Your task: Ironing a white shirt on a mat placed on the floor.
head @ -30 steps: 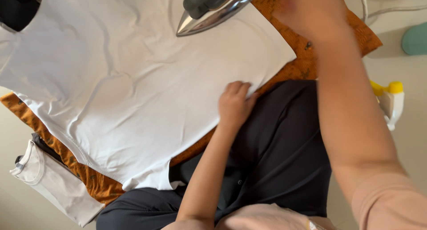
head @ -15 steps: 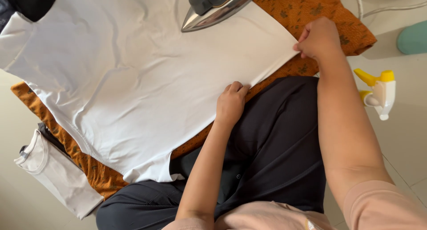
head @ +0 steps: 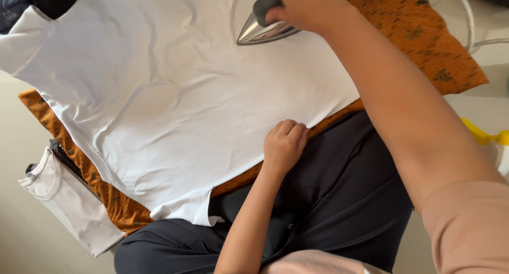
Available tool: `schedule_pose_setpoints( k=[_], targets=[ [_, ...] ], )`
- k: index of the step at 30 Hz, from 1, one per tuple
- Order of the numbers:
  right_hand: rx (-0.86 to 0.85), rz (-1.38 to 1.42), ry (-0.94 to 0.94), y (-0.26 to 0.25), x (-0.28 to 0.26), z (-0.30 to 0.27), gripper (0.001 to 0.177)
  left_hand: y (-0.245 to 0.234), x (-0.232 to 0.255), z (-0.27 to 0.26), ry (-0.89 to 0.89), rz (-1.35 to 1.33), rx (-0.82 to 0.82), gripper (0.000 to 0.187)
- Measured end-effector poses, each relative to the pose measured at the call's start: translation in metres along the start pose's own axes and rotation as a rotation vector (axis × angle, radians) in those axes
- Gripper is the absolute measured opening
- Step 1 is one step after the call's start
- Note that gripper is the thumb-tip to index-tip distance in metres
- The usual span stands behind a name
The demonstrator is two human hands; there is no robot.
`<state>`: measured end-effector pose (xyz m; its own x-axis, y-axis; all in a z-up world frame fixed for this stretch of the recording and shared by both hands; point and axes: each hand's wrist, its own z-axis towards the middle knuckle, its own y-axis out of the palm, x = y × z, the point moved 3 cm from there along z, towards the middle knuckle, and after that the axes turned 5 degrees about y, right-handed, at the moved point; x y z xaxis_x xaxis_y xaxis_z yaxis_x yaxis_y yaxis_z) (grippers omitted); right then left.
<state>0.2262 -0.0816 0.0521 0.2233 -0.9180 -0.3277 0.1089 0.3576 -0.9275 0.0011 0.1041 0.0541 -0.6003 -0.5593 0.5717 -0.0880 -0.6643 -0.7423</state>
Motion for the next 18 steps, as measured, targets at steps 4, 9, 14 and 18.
schedule_pose_setpoints(
  k=[4, 9, 14, 18],
  targets=[
    [0.029, -0.089, -0.140, -0.001, -0.015, 0.002, 0.052, -0.022, -0.009, -0.005, -0.021, 0.004, 0.093, 0.011],
    [-0.528, -0.519, -0.081, -0.050, -0.043, -0.069, 0.059, -0.041, -0.017, -0.015, -0.052, 0.028, 0.238, 0.011],
    [-0.631, -0.480, -0.151, -0.055, -0.019, -0.156, 0.059, -0.042, -0.027, -0.025, -0.071, 0.069, 0.304, 0.010],
    [-0.362, -0.469, -0.026, -0.049, -0.005, -0.142, 0.065, -0.036, -0.036, -0.028, -0.102, 0.072, 0.315, 0.010]
  ],
)
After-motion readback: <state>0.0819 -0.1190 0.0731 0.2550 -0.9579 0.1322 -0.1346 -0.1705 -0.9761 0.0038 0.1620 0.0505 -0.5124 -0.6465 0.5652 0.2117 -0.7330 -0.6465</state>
